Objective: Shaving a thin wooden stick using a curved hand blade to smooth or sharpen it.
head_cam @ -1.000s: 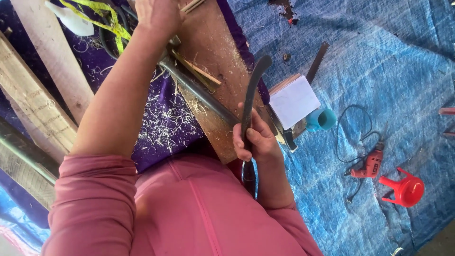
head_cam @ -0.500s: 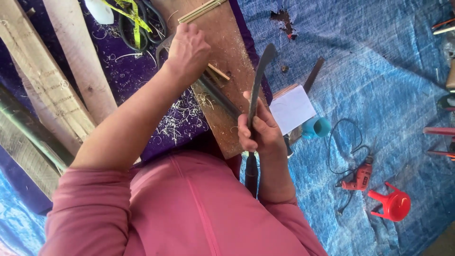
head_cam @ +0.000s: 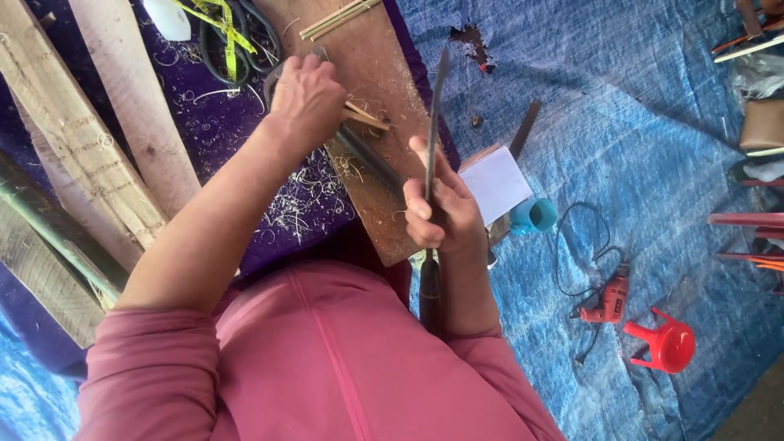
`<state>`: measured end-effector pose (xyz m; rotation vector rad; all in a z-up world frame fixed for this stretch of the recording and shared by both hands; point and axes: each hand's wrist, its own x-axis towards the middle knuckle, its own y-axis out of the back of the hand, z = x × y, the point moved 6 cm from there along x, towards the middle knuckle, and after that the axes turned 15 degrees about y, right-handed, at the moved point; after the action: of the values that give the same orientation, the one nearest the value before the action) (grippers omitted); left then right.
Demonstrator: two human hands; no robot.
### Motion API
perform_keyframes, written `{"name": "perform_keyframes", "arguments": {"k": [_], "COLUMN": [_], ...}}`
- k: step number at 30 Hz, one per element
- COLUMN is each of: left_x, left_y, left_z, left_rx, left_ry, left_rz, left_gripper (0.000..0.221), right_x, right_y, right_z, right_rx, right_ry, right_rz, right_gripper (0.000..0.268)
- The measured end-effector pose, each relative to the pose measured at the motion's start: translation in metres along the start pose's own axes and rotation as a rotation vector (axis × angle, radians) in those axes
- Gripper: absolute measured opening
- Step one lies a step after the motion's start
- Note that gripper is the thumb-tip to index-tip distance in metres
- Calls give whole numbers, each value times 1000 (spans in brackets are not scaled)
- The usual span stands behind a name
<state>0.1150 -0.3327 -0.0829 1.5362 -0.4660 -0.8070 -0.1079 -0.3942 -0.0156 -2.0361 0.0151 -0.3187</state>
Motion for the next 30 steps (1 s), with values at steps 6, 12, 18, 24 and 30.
{"name": "perform_keyframes", "arguments": {"k": [6,12,18,24,30], "left_x": [-47,-143,-214,-250,-255], "left_y": [50,53,14,-16,7], "left_z": [-21,-65,-91,-122,-125], "left_rx": [-487,-654,-1488,-1881,-1985], "left_ry": [-64,-10,410,558,539], "left_rz": [308,543,-56,-375,-424], "left_gripper": [19,4,21,24,25], "right_x": [-6,6,35,16,21], "right_y": [-7,3,-63,-40,-61], "right_z": [-6,22,132,206,213], "right_rx": [74,166,-306,-370,-293], "right_ry": [36,29,-270,-300,-372], "right_rz": [-80,-46,-73,-148,-178], "right_gripper": [54,59,73,79,86]}}
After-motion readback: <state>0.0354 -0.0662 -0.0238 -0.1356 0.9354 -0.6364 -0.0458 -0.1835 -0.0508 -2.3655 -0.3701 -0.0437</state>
